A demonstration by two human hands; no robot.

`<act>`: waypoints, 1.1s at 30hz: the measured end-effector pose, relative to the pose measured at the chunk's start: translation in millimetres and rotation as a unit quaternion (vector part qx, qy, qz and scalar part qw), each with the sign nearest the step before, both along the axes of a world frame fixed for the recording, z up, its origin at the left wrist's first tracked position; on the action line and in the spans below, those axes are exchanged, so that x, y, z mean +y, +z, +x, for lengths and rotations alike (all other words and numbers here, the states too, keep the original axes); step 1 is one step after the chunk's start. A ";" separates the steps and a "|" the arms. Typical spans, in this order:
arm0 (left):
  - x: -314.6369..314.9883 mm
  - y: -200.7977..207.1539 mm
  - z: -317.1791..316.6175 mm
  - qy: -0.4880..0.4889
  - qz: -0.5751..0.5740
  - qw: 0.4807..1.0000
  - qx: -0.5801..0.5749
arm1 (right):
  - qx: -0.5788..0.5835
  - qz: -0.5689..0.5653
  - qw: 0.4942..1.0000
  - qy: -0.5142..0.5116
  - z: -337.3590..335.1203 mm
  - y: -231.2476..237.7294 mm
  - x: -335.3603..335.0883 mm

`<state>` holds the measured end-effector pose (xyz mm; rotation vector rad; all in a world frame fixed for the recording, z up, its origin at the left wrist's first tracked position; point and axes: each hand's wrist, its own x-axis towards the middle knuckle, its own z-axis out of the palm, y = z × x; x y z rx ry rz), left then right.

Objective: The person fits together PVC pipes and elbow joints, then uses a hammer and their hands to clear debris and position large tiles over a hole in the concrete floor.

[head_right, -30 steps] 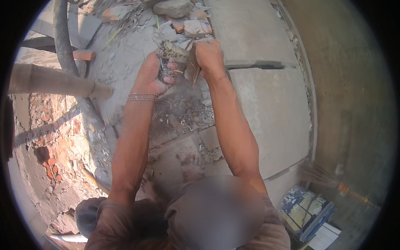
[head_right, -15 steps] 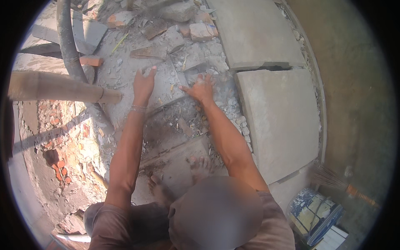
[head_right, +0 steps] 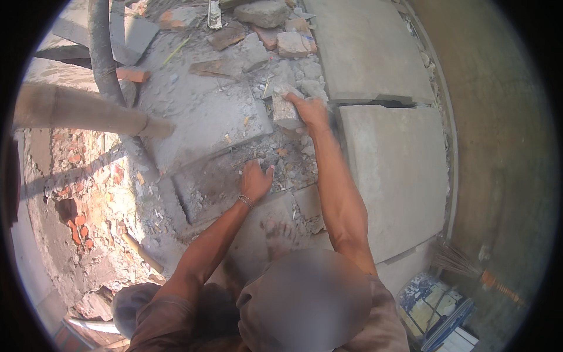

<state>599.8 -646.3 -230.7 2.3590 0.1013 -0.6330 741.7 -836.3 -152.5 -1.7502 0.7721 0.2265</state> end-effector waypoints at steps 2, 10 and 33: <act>-8.3 -25.6 -5.4 -0.009 0.007 0.997 -0.073 | -0.119 0.143 0.981 -0.058 22.6 17.8 -1.0; -43.8 -54.7 26.1 0.026 0.035 0.993 -0.114 | -0.185 -0.337 0.868 0.315 -44.3 -111.6 -10.0; -28.6 -44.3 5.4 0.087 0.009 0.991 -0.098 | -0.260 -0.449 0.773 0.365 -62.2 -119.6 3.9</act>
